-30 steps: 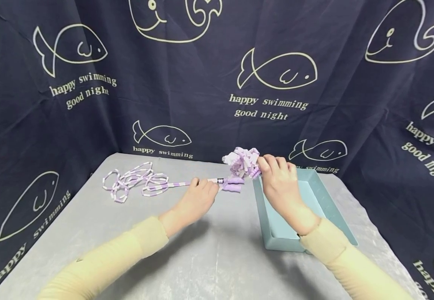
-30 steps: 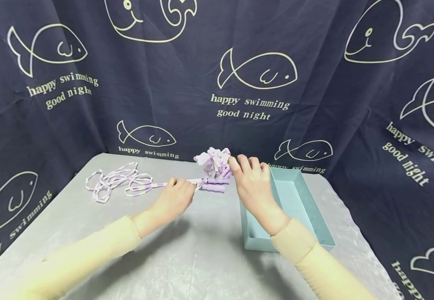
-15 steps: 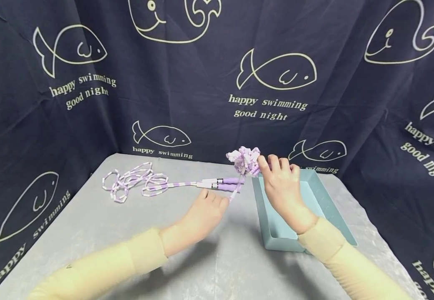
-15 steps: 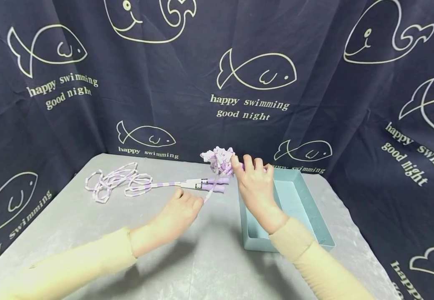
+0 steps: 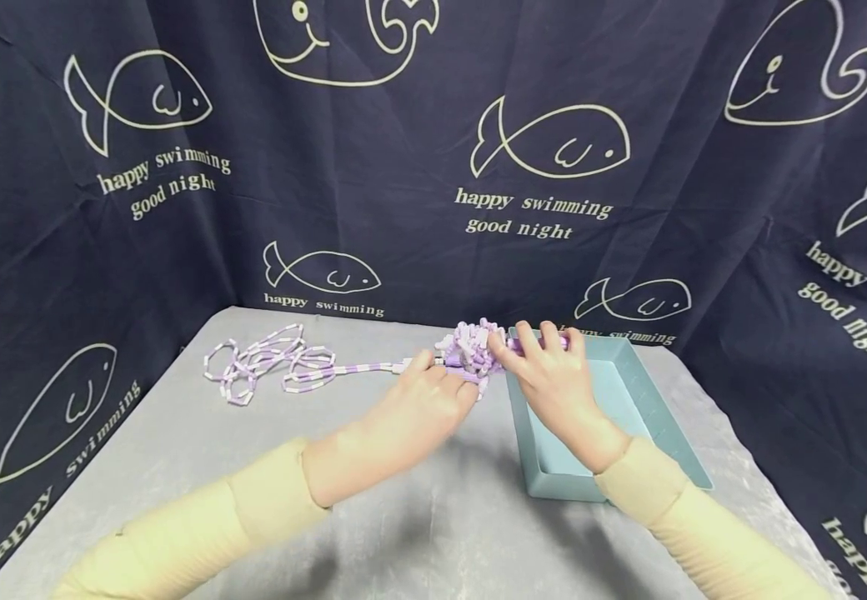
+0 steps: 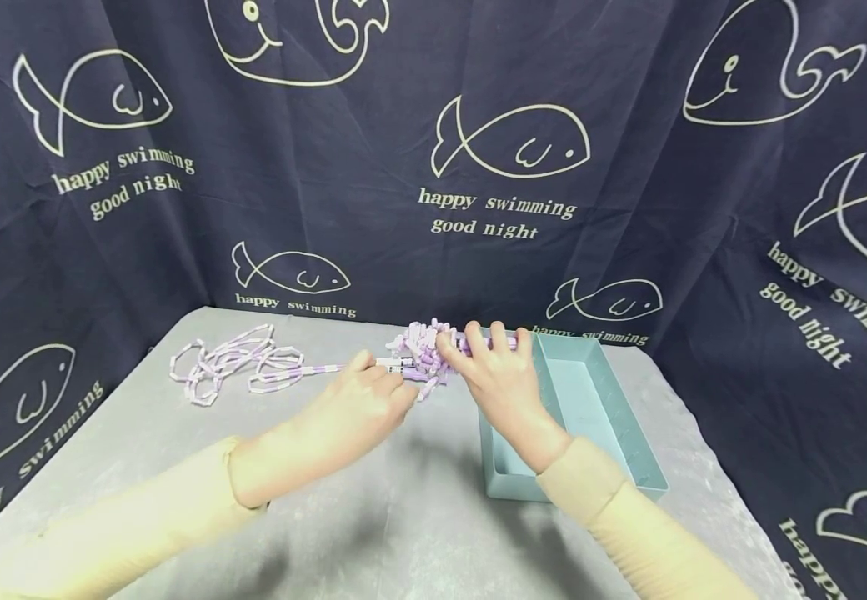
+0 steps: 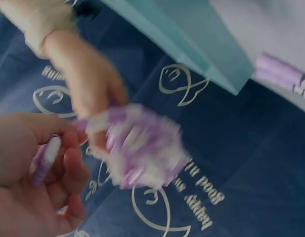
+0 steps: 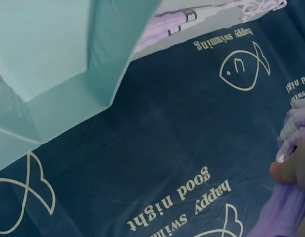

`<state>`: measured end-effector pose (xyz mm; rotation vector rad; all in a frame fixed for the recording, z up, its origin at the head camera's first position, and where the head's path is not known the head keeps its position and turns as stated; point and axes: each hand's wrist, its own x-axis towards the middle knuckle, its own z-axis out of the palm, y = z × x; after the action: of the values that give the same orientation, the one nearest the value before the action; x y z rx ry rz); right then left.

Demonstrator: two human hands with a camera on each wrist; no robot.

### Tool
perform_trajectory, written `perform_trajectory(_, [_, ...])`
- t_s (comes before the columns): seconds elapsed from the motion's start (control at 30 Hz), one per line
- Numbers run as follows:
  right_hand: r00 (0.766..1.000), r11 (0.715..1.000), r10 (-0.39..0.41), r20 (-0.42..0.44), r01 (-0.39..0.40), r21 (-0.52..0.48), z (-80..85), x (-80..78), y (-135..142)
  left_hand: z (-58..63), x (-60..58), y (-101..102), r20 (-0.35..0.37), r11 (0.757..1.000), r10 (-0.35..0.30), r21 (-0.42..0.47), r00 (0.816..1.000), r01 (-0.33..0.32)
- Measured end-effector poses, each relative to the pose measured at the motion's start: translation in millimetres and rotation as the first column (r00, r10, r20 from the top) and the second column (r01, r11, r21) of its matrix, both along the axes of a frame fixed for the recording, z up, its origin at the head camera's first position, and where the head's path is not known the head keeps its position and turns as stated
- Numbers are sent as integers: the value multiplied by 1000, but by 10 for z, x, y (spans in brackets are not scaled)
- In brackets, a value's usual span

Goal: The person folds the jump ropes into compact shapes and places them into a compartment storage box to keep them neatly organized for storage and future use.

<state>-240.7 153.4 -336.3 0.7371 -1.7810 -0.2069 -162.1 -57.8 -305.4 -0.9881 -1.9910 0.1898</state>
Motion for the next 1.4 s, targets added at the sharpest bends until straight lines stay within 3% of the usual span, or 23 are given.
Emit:
perform_trajectory(0.1, [999, 998, 43, 15, -44, 48, -28, 12, 18, 120, -48, -35, 82, 999, -20, 30, 996, 18])
perform_trajectory(0.17, [997, 994, 67, 27, -69, 81, -41, 22, 29, 179, -107, -75, 161, 995, -66, 81, 985, 53])
perform_trajectory(0.23, [995, 989, 89, 42, -93, 114, -44, 36, 30, 220, -177, -121, 236, 988, -118, 130, 965, 89])
perform_trajectory(0.3, [993, 983, 106, 57, -114, 145, -38, 51, 22, 240, -250, -167, 325, 976, -178, 181, 929, 124])
perform_trajectory(0.4, [989, 973, 134, 66, -144, 179, -15, 78, 3, 247, -341, -222, 462, 962, -241, 233, 854, 145])
perform_trajectory(0.53, [983, 967, 174, 51, -181, 182, 27, 101, -7, 231, -443, -268, 647, 938, -309, 328, 697, 112])
perform_trajectory(0.63, [979, 962, 199, 42, -203, 182, 47, 98, 0, 209, -503, -296, 730, 914, -359, 401, 582, 62])
perform_trajectory(0.73, [974, 953, 221, 42, -225, 204, 46, 86, 16, 195, -527, -310, 761, 894, -397, 447, 513, 30])
perform_trajectory(0.83, [969, 943, 244, 35, -246, 225, 32, 78, 36, 190, -520, -305, 764, 882, -416, 472, 494, 14])
perform_trajectory(1.03, [959, 933, 282, 10, -277, 231, 58, 67, 71, 187, -483, -281, 726, 848, -465, 530, 506, 19])
perform_trajectory(1.2, [950, 919, 311, 3, -302, 253, 117, 61, 86, 210, -472, -285, 676, 845, -482, 528, 557, 90])
perform_trajectory(1.27, [948, 914, 318, -3, -306, 266, 135, 65, 86, 233, -473, -294, 672, 854, -478, 506, 565, 120])
perform_trajectory(1.4, [949, 907, 316, 3, -303, 291, 154, 86, 95, 279, -473, -302, 716, 870, -474, 470, 513, 147])
